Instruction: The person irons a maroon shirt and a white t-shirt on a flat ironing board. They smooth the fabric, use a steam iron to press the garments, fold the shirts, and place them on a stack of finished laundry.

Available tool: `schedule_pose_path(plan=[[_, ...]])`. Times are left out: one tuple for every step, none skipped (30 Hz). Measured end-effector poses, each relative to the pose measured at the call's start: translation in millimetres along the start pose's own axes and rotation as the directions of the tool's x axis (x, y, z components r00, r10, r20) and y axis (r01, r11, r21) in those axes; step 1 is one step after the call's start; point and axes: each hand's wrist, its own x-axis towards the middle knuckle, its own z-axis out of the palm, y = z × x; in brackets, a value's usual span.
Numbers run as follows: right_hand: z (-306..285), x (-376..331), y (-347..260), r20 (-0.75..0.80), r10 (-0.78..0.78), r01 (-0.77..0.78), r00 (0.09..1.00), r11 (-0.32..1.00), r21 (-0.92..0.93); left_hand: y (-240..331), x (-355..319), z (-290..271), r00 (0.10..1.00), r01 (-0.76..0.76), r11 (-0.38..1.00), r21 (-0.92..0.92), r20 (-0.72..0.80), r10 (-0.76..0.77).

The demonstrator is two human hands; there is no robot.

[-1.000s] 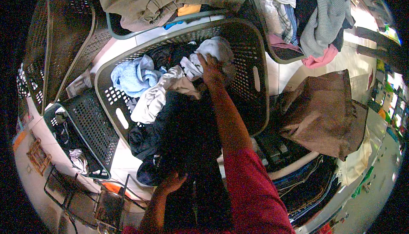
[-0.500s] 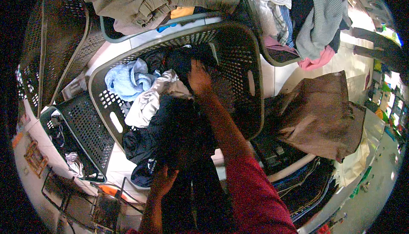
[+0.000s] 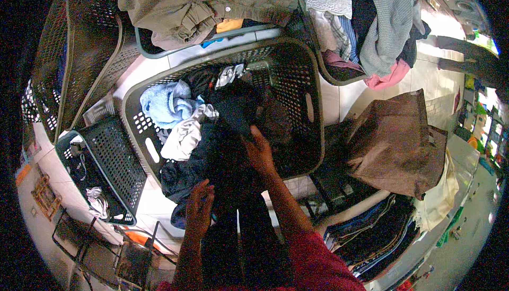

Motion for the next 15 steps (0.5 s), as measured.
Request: schedule_pose_path(plan=[[-3.1,-19.1,-11.8,-0.040,-0.035,0.035,0.999,0.999,-0.002,0.5,1.3,1.8,0.999,0.027,0.999,-0.036,0.023,-0.026],[-4.4,-36.9,-22.9,-0.080,-0.071,0.070,0.994,0.998,-0.005,2.2,2.5,3.0,0.998,0.042,0.997,-0.060,0.048,-0.039],[-5.3,-53.0,-31.3,-0.118,-0.106,0.106,0.987,0.994,-0.007,2.9,4.7,3.4,0.997,0.041,0.997,-0.072,0.074,-0.036],[-6.8,-68.4,-37.1,-0.114,-0.097,0.097,0.989,0.995,-0.003,3.8,6.8,3.8,0.994,0.042,0.995,-0.086,0.099,-0.033],[-8.5,-83.8,-40.6,-0.108,-0.086,0.087,0.990,0.996,0.002,4.5,8.7,4.8,0.991,0.046,0.994,-0.101,0.126,-0.033],[-10.5,-98.8,-45.5,-0.101,-0.075,0.076,0.992,0.997,0.006,4.7,11.4,5.2,0.988,0.049,0.993,-0.105,0.151,-0.032],[-12.0,-115.2,-53.9,-0.050,-0.044,0.047,0.998,0.996,0.070,4.7,14.5,5.5,0.983,0.053,0.993,-0.104,0.182,-0.033],[-14.4,-132.0,-65.3,0.002,-0.017,0.017,1.000,0.991,0.129,4.5,17.1,6.5,0.976,0.062,0.992,-0.107,0.216,-0.038],[-20.3,-146.3,-69.7,0.054,0.006,-0.016,0.999,0.982,0.186,4.2,21.3,6.2,0.968,0.067,0.992,-0.105,0.249,-0.039],[-36.7,-158.8,-66.1,0.200,-0.012,-0.006,0.980,0.996,0.089,4.1,24.0,5.8,0.961,0.073,0.992,-0.101,0.274,-0.042],[-50.3,-169.6,-56.3,0.325,-0.126,0.103,0.937,0.991,0.087,3.5,29.1,6.9,0.952,0.070,0.994,-0.089,0.304,-0.040],[-58.7,-178.9,-55.7,0.444,-0.227,0.201,0.867,0.974,0.106,3.0,32.3,7.9,0.946,0.072,0.994,-0.086,0.322,-0.041],[-61.3,-184.3,-53.5,0.560,-0.269,0.264,0.783,0.960,0.091,3.0,36.7,11.0,0.940,0.072,0.995,-0.076,0.338,-0.042],[-60.4,-188.3,-55.9,0.662,-0.312,0.331,0.682,0.938,0.100,2.2,41.9,16.7,0.937,0.061,0.996,-0.062,0.348,-0.035],[-46.7,-193.8,-80.6,0.778,-0.180,0.322,0.602,0.946,-0.031,2.3,46.2,18.7,0.936,0.051,0.997,-0.050,0.352,-0.030]])
